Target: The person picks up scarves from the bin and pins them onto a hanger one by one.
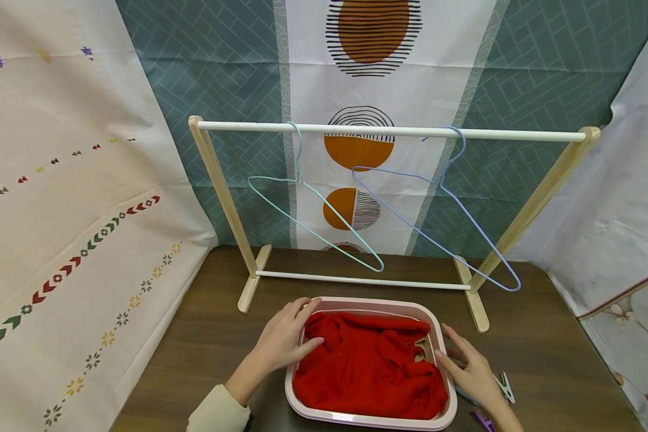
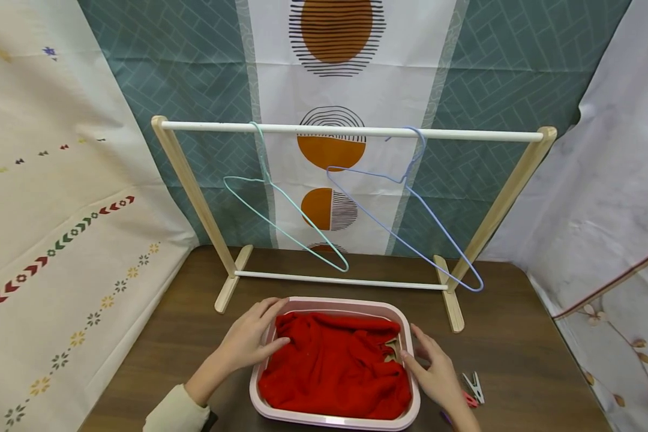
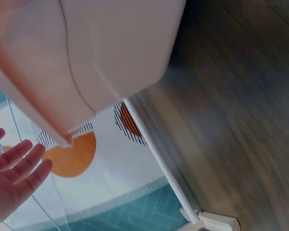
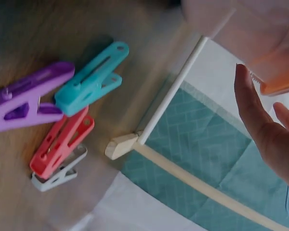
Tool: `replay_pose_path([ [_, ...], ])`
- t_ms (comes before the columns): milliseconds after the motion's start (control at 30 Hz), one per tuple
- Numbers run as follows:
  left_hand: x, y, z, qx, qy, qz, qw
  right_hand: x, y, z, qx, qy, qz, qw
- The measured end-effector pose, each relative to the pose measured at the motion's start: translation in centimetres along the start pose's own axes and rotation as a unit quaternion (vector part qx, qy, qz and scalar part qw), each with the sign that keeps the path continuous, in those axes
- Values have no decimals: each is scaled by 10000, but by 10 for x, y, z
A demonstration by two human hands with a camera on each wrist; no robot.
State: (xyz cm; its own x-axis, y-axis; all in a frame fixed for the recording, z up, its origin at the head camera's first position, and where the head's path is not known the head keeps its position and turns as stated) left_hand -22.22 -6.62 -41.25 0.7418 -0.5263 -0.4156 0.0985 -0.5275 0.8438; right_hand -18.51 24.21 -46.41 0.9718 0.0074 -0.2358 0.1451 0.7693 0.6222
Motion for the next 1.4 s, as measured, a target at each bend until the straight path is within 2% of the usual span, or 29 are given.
replay_pose_path([
  [133, -6, -10, -5, 185, -62, 255, 9995, 1, -4, -1, -235, -120, -17, 9996],
  [400, -15, -30, -10, 406, -140, 811, 9958, 0, -9, -4, -176, -467, 54, 9987],
  [567, -18, -45, -12, 395, -141, 1286, 9908, 0, -10, -4, -186, -402, 8, 9990],
  [767, -15, -65, -10, 347, -25, 1815, 9828, 2, -10, 0, -136, -283, -52, 9995],
  [967, -9, -82, -8, 104, 170, 2179, 9758, 5, -13, -1, -299, -321, -48, 9990],
  [1133, -8, -87, -12, -313, -12, 2261, 9736, 5, -14, -4, -236, -308, -47, 9992],
  [1233, -9, -86, -16, -467, -269, 2104, 9761, 5, -13, -3, -145, -176, -83, 9997],
  [1400, -12, -80, -21, -330, -599, 1751, 9822, 4, -12, -3, -135, -148, -84, 9998],
])
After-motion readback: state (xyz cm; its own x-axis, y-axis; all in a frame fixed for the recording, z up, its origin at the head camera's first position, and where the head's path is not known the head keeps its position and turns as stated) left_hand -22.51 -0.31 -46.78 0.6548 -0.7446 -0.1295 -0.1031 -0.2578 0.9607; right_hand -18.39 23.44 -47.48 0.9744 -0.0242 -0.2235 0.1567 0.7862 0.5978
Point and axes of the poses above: each hand's wrist, its own x-axis away from the middle knuckle, its own y-axis out of the back of the hand, z = x × y, the point moved 10 cm from there along -x, towards the middle knuckle, and after that the axes turned 6 degrees about x, right-handed, at the moved point
